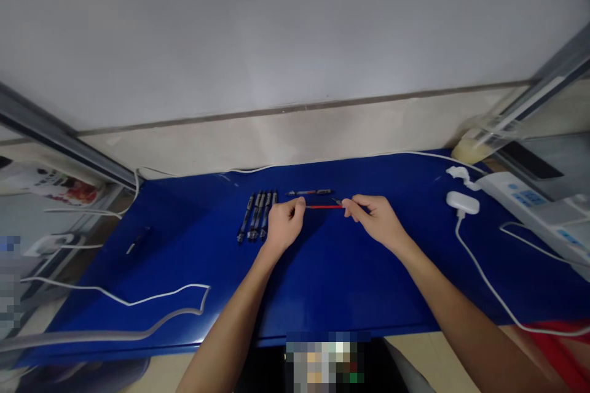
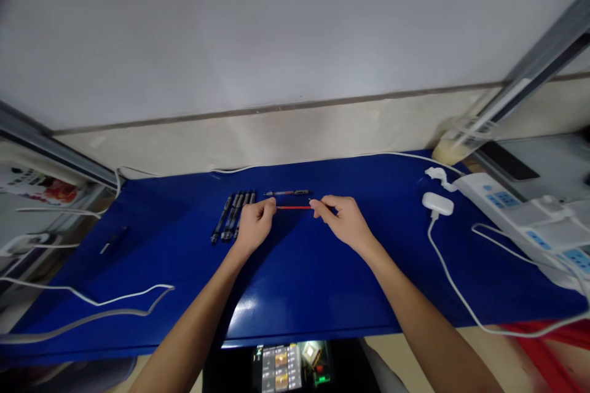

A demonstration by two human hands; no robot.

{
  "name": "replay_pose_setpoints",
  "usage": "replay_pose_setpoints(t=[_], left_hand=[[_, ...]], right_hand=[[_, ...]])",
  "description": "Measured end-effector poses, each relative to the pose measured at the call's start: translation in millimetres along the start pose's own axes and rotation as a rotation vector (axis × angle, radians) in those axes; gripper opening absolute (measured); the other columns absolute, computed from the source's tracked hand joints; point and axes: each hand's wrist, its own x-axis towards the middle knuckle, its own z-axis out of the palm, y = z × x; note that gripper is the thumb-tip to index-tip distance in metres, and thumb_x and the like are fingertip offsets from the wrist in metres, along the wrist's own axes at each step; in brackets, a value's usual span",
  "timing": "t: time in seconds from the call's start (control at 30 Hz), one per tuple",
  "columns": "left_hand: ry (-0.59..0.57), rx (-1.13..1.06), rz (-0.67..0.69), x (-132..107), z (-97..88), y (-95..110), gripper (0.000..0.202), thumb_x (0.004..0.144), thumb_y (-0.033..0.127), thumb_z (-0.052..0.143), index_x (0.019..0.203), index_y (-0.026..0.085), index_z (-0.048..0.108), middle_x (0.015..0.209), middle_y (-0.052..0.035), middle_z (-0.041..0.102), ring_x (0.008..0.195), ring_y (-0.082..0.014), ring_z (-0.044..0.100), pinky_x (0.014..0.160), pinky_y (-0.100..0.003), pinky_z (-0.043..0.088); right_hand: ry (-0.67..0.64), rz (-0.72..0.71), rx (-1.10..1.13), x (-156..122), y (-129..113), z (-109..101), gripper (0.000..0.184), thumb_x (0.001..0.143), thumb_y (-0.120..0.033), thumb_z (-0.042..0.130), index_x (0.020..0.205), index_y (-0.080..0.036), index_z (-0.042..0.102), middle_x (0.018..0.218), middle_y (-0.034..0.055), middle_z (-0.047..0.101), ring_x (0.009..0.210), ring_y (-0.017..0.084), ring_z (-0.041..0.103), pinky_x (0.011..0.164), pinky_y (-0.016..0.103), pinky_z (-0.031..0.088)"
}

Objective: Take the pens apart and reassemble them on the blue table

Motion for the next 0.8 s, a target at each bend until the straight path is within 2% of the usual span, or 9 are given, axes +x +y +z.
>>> replay_pose_setpoints(t=[0.1,0.17,0.23,0.33,0.47,0.57,0.63,0.73,0.8], left_hand=[[0.001,0.001,0.0,0.1,-0.1,-0.1,0.052,0.099,0.047,0.035,0.055,0.02,0.031,0.05,0.0037,0.029,0.049,-0.0093,0.03,0.054,-0.03,0.018],[0.003,-0.003,-0.006,0.3,-0.1,0.0,0.052,0.099,0.047,0.035,0.055,0.02,0.032,0.05,0.0037,0.029,0.049,-0.0095,0.03,0.054,-0.03,0.018],[0.003,-0.005,-0.01,0.3,0.1,0.1,0.052,0.099,0.047,0.035,0.055,0.02,0.031,0.051,0.0037,0.028,0.049,-0.0094,0.03,0.054,-0.03,0.018],[0.001,0.001,-0.004,0.0,0.3,0.3,0.052,0.099,0.047,0.035,0.055,0.02,0.03,0.051,0.0038,0.027,0.048,-0.0094,0.03,0.055,-0.03,0.018],[0.003,0.011,-0.003,-0.5,0.3,-0.3,0.052,0.099,0.047,0.035,0.055,0.02,0.031,0.051,0.0039,0.028,0.049,-0.0096,0.031,0.055,-0.03,0.018],[0.006,0.009,-0.012,-0.6,0.8,-1.4,0.052,0.099,0.049,0.034,0.056,0.02,0.031,0.051,0.0037,0.028,0.049,-0.0098,0.03,0.055,-0.03,0.018],[0.004,0.013,-0.012,-0.8,1.4,-1.9,0.053,0.099,0.049,0.034,0.056,0.02,0.031,0.051,0.0037,0.029,0.049,-0.0098,0.031,0.055,-0.03,0.018],[-0.001,0.017,-0.001,-1.1,2.2,-2.3,0.053,0.1,0.049,0.033,0.056,0.02,0.031,0.051,0.0038,0.029,0.048,-0.0097,0.032,0.055,-0.029,0.019],[-0.006,0.025,0.003,-1.2,2.2,-2.1,0.053,0.1,0.049,0.033,0.056,0.02,0.031,0.05,0.0038,0.029,0.048,-0.0099,0.033,0.054,-0.029,0.019]], right_hand=[[0.025,-0.066,0.06,1.1,2.9,1.3,0.02,0.089,-0.04,0.068,0.081,-0.021,0.07,0.076,0.0012,0.066,0.069,0.016,0.059,0.068,0.03,0.045],[0.032,-0.093,0.087,1.7,3.5,1.7,0.015,0.086,-0.037,0.072,0.088,-0.022,0.071,0.081,0.0016,0.068,0.074,0.017,0.06,0.071,0.031,0.046],[0.02,-0.078,0.067,1.6,2.2,1.2,0.018,0.089,-0.038,0.069,0.082,-0.022,0.071,0.076,0.0012,0.067,0.071,0.016,0.06,0.069,0.031,0.045],[-0.001,-0.05,0.022,1.2,0.6,0.2,0.032,0.094,-0.04,0.061,0.07,-0.021,0.069,0.067,0.0006,0.064,0.064,0.015,0.058,0.065,0.031,0.043],[0.025,-0.085,0.071,2.9,4.1,0.7,0.016,0.087,-0.037,0.071,0.084,-0.022,0.071,0.077,0.0008,0.066,0.07,0.015,0.058,0.068,0.03,0.044],[0.023,-0.071,0.098,4.0,5.4,0.5,0.016,0.084,-0.037,0.075,0.088,-0.022,0.072,0.078,0.0003,0.066,0.069,0.015,0.056,0.067,0.03,0.044],[0.01,-0.046,0.074,3.5,3.7,-0.4,0.018,0.087,-0.039,0.071,0.083,-0.022,0.073,0.074,0.0005,0.067,0.067,0.015,0.058,0.066,0.03,0.044],[-0.006,-0.017,0.024,1.7,0.4,-1.0,0.034,0.095,-0.042,0.059,0.07,-0.021,0.07,0.065,0.0008,0.065,0.063,0.015,0.059,0.064,0.031,0.043],[0.004,-0.028,0.031,1.1,0.2,-0.4,0.034,0.094,-0.042,0.059,0.069,-0.021,0.068,0.065,0.0008,0.064,0.063,0.015,0.058,0.064,0.031,0.043]])
